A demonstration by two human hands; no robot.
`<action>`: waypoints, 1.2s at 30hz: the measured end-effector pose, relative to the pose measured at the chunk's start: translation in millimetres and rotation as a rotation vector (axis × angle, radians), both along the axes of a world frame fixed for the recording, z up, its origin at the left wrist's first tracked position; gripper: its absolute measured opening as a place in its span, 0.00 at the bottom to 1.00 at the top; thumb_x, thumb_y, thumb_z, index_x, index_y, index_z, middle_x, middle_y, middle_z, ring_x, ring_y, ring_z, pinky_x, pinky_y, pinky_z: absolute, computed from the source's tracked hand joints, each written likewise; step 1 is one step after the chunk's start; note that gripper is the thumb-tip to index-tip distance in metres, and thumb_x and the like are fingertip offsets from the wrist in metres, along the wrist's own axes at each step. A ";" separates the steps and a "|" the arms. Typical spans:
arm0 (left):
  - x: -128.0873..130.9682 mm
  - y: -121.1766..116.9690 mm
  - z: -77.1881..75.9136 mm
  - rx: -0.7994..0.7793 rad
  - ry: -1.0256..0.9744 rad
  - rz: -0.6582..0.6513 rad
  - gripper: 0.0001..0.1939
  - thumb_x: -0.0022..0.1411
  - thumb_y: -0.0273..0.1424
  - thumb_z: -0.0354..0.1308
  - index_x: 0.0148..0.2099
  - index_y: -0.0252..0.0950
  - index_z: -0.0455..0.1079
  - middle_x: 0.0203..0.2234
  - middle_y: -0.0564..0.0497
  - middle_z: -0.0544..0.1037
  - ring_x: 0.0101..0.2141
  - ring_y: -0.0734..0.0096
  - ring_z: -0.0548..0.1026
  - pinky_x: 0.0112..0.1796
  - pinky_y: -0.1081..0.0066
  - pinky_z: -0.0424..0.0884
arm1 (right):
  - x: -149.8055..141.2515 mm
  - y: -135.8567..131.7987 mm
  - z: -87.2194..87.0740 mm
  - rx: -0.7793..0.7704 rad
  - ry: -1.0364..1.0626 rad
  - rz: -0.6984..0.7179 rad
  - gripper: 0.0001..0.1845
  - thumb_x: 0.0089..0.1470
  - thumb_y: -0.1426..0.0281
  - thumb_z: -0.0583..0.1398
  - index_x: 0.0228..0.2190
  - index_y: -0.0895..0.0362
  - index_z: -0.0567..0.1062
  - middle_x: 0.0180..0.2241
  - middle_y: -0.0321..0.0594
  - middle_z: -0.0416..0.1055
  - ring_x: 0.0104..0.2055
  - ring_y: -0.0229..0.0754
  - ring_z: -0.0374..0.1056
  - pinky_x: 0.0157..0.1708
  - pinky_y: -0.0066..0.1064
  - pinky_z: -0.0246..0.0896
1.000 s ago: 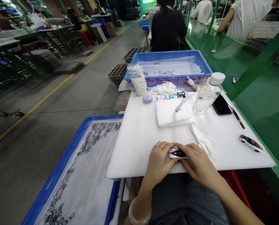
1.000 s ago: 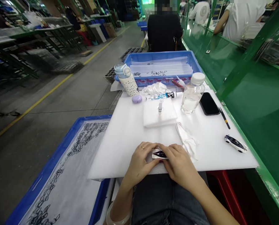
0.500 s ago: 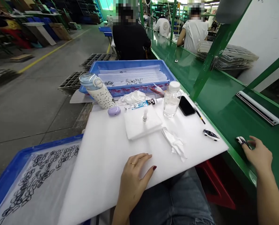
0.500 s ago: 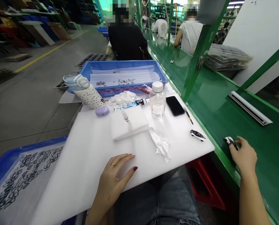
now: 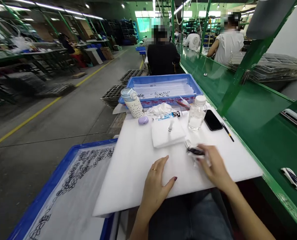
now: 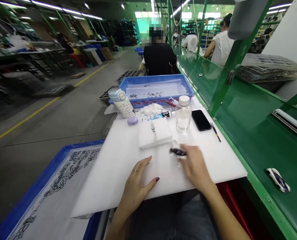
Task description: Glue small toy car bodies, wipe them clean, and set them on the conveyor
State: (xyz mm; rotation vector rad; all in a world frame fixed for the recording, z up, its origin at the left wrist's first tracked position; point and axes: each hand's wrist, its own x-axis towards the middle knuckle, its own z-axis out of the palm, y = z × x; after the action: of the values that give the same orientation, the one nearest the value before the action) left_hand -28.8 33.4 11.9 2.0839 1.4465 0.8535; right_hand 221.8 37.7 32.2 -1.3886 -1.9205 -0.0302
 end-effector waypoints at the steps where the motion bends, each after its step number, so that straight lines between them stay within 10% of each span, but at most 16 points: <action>1: -0.5 -2.1 -1.4 0.007 -0.014 0.008 0.35 0.60 0.28 0.59 0.67 0.45 0.53 0.59 0.44 0.68 0.57 0.54 0.70 0.54 0.50 0.71 | -20.0 0.8 2.5 -0.055 -0.025 0.163 0.23 0.59 0.77 0.55 0.55 0.53 0.64 0.44 0.46 0.73 0.44 0.50 0.69 0.44 0.44 0.69; 5: 0.7 -21.4 -9.0 0.036 -0.061 0.024 0.38 0.62 0.22 0.52 0.70 0.48 0.45 0.59 0.45 0.69 0.56 0.58 0.72 0.54 0.55 0.73 | -59.2 14.2 8.2 -0.174 -0.088 0.492 0.18 0.56 0.80 0.55 0.44 0.50 0.72 0.41 0.37 0.76 0.43 0.45 0.72 0.48 0.44 0.68; 8: 8.4 -39.6 -10.4 0.034 -0.077 0.058 0.39 0.61 0.20 0.51 0.70 0.49 0.47 0.58 0.44 0.71 0.55 0.58 0.73 0.52 0.55 0.74 | -53.1 45.6 13.9 -0.137 0.089 0.309 0.08 0.60 0.70 0.57 0.42 0.53 0.72 0.40 0.42 0.76 0.39 0.45 0.74 0.41 0.41 0.72; 11: 16.8 -45.1 -3.8 -0.039 -0.070 -0.012 0.41 0.55 0.18 0.57 0.68 0.47 0.53 0.61 0.44 0.68 0.55 0.55 0.73 0.53 0.54 0.74 | -52.2 83.5 22.3 -0.128 0.290 0.148 0.21 0.57 0.63 0.61 0.50 0.57 0.68 0.46 0.51 0.73 0.43 0.48 0.74 0.41 0.42 0.72; 18: 17.5 -12.0 11.9 -0.060 -0.005 -0.104 0.27 0.47 0.24 0.69 0.51 0.41 0.73 0.57 0.44 0.71 0.57 0.47 0.68 0.55 0.46 0.70 | -84.9 122.2 35.9 -0.413 0.249 0.264 0.15 0.62 0.60 0.52 0.29 0.55 0.70 0.29 0.40 0.74 0.33 0.46 0.71 0.36 0.40 0.67; 24: 23.8 -9.9 12.1 -0.020 -0.108 -0.043 0.28 0.43 0.23 0.68 0.49 0.37 0.71 0.49 0.43 0.78 0.48 0.51 0.74 0.49 0.49 0.73 | -81.3 89.0 50.8 -0.356 0.528 0.461 0.14 0.63 0.58 0.54 0.37 0.54 0.72 0.40 0.42 0.73 0.47 0.45 0.70 0.46 0.37 0.64; 30: 33.7 -15.8 14.0 -0.016 -0.245 0.101 0.23 0.42 0.25 0.65 0.44 0.39 0.73 0.43 0.48 0.81 0.44 0.54 0.76 0.46 0.52 0.73 | -73.4 44.5 14.2 -0.501 0.984 0.348 0.13 0.54 0.58 0.64 0.39 0.51 0.75 0.26 0.33 0.60 0.29 0.38 0.57 0.32 0.31 0.56; 36: 37.3 -12.2 14.2 -0.035 -0.278 0.173 0.19 0.45 0.25 0.64 0.43 0.40 0.75 0.39 0.51 0.82 0.41 0.56 0.77 0.44 0.54 0.72 | -72.2 21.9 36.8 -0.534 1.254 0.629 0.37 0.48 0.32 0.50 0.17 0.54 0.67 0.20 0.35 0.52 0.25 0.40 0.50 0.29 0.38 0.52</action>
State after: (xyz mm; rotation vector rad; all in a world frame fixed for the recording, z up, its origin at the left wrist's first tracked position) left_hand 8.5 21.2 26.1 1.7509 1.4897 1.1261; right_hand 149.6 59.7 69.0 -0.6568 -1.1544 1.3825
